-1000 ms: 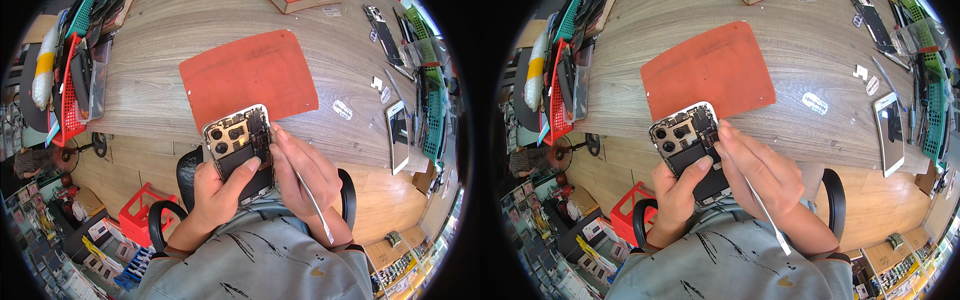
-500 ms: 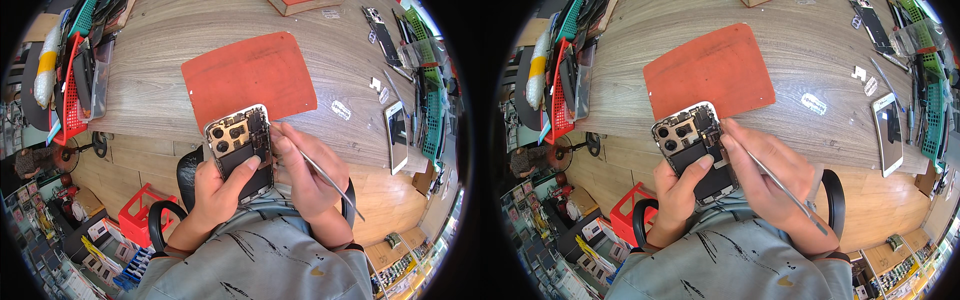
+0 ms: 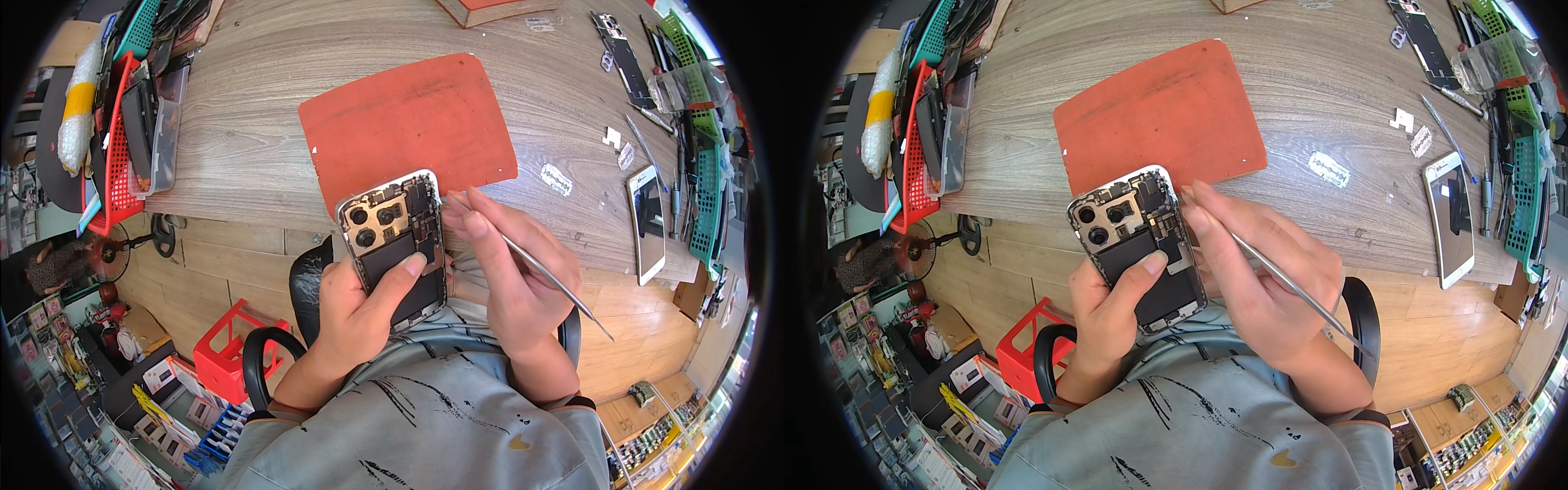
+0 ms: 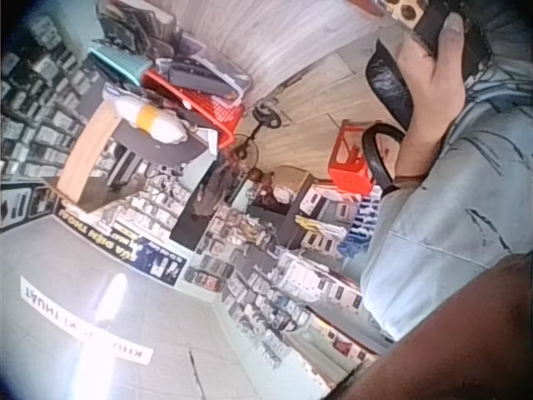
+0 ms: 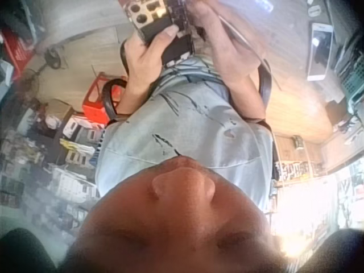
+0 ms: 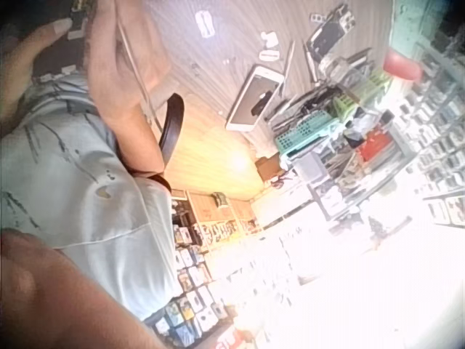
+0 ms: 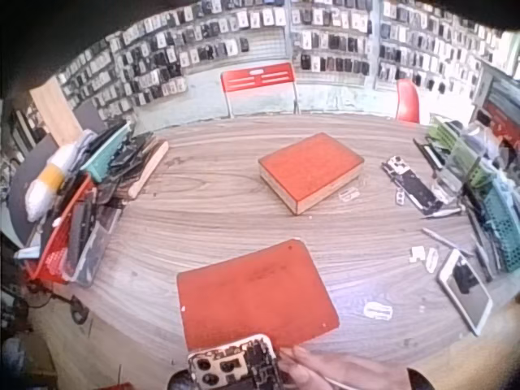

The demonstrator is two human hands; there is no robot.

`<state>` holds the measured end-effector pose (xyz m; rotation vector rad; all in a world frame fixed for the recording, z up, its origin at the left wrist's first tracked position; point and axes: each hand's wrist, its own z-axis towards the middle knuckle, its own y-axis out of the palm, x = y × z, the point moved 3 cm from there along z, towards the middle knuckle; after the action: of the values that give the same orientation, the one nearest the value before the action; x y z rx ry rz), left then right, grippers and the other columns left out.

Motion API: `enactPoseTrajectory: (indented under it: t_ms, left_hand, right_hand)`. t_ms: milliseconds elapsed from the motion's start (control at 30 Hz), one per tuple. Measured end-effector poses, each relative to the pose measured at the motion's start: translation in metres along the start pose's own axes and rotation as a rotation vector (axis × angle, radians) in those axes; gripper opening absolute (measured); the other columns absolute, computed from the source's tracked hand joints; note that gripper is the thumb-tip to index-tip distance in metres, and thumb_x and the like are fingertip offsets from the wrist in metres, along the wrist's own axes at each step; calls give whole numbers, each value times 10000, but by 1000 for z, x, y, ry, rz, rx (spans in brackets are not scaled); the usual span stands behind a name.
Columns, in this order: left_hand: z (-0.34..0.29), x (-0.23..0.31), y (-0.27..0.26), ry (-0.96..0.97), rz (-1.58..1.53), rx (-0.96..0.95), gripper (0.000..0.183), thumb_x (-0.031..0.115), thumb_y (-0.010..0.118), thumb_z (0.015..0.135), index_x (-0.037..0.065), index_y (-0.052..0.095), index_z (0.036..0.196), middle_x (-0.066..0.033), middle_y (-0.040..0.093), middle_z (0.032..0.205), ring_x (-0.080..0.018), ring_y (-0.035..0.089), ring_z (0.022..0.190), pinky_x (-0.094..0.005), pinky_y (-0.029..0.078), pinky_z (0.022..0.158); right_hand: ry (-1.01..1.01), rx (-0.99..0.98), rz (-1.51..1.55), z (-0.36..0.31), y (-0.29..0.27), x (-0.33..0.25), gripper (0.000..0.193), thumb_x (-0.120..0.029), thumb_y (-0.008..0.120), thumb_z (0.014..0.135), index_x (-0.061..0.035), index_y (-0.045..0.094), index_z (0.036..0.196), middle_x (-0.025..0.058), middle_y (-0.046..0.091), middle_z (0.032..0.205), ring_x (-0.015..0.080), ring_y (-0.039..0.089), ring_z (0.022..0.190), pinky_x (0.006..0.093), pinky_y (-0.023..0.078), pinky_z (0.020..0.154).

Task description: The person works on a disassembled smartphone, using a metal spudger to pry and adjust internal components near the camera module and battery area. The person repeatedly lifts and repositions small parts while holding the phone steady on a red mat.

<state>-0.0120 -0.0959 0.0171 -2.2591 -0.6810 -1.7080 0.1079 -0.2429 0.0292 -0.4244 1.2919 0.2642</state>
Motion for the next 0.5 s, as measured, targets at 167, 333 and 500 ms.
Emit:
enactPoseTrajectory:
  t_ms: [167, 333, 500]
  left_hand:
    - [0, 0, 0, -17, -12, -3, 222, 81, 717, 1100, -63, 762, 1264, -98, 852, 1087, -119, 786, 973, -293, 625, 856]
    - [-1, 5, 3, -51, 12, 48, 215, 44, 725, 1053, -61, 771, 1234, -72, 813, 1085, -119, 751, 942, -297, 619, 829]
    - [-1, 5, 2, 28, 91, 39, 210, 39, 722, 1056, -57, 776, 1235, -49, 803, 1083, -89, 708, 948, -285, 588, 834]
  right_hand:
    - [-92, 67, -101, -3, -4, 2, 282, 76, 804, 992, 79, 797, 1274, 219, 854, 1099, 257, 853, 964, 313, 665, 817]
    - [-280, 26, -347, -5, 0, -3, 311, 93, 765, 1016, 69, 738, 1325, 220, 839, 1130, 208, 800, 857, 296, 633, 755]
    - [-345, 110, -369, 4, 15, -3, 366, 78, 870, 893, 38, 774, 1243, 176, 795, 999, 267, 774, 798, 349, 622, 668]
